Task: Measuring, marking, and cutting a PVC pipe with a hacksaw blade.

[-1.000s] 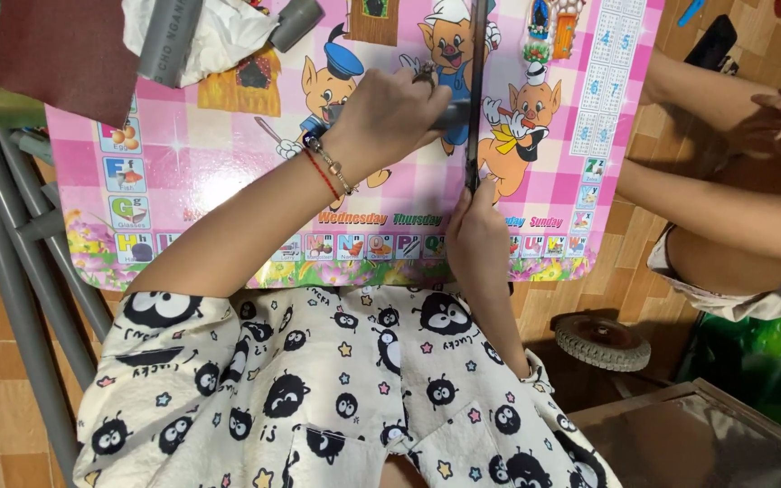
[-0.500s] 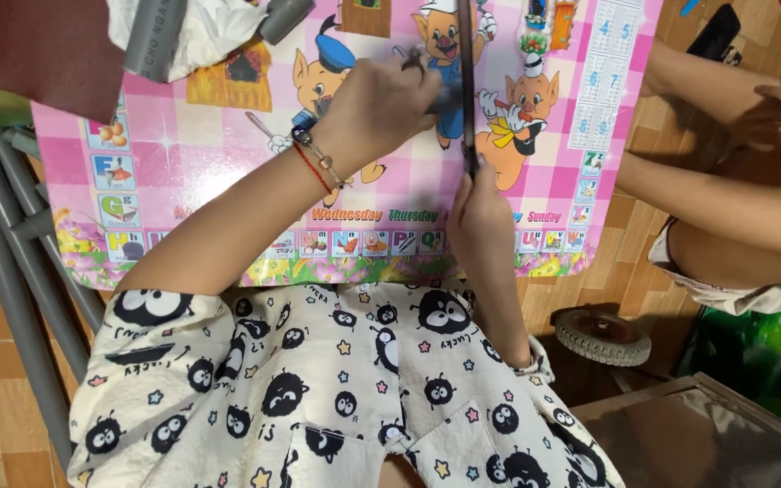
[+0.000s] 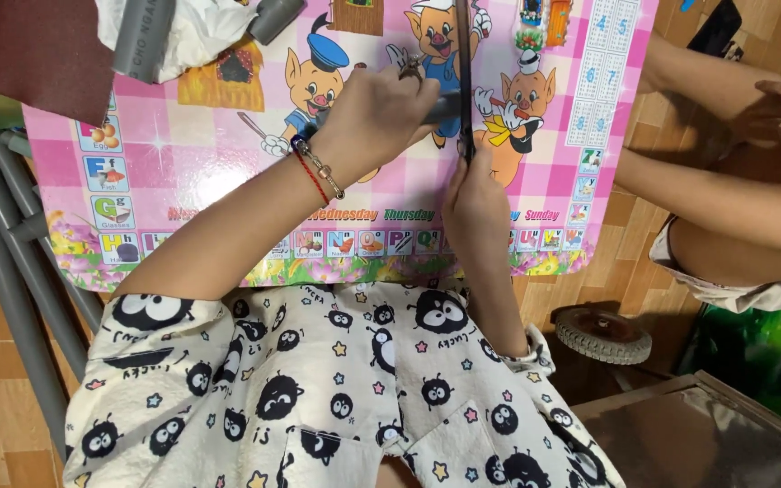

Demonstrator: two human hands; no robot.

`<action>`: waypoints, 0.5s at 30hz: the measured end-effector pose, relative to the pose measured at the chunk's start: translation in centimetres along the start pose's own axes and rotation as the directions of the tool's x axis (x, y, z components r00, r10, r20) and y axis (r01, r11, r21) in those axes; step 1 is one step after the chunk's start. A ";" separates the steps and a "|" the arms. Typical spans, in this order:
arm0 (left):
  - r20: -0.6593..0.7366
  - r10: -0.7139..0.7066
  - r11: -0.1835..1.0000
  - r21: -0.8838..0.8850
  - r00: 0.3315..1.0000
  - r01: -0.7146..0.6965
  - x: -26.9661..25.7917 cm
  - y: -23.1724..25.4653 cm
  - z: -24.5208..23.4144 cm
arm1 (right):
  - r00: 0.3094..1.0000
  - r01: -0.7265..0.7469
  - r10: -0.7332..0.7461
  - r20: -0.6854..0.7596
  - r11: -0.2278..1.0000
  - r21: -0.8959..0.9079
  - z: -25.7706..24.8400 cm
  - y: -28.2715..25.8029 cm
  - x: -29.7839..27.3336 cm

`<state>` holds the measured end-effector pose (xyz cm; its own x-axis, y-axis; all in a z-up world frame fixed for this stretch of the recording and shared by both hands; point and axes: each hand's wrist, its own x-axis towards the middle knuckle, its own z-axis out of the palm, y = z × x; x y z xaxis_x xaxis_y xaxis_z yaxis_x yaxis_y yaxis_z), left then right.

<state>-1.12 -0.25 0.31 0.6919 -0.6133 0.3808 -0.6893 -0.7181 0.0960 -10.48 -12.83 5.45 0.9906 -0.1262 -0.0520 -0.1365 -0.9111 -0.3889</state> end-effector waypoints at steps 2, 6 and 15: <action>0.006 -0.001 1.000 0.013 1.000 0.001 0.0 0.0 0.1 | 0.999 -0.016 0.016 0.034 1.000 -0.012 0.1 0.7 -1.3; 0.043 0.043 0.998 0.038 0.998 -0.045 0.0 -0.1 0.0 | 0.994 -0.062 0.061 0.089 0.998 0.007 -0.3 0.9 -1.1; 0.024 0.000 0.999 -0.045 1.000 0.001 -0.2 0.2 0.4 | 0.992 -0.076 0.079 0.101 0.997 -0.029 -0.2 1.2 -2.2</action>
<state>-1.31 -0.46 -0.12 0.6971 -0.6211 0.3583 -0.6974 -0.7033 0.1377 -12.84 -13.70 5.31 0.9719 -0.1572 -0.1752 -0.2115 -0.9100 -0.3565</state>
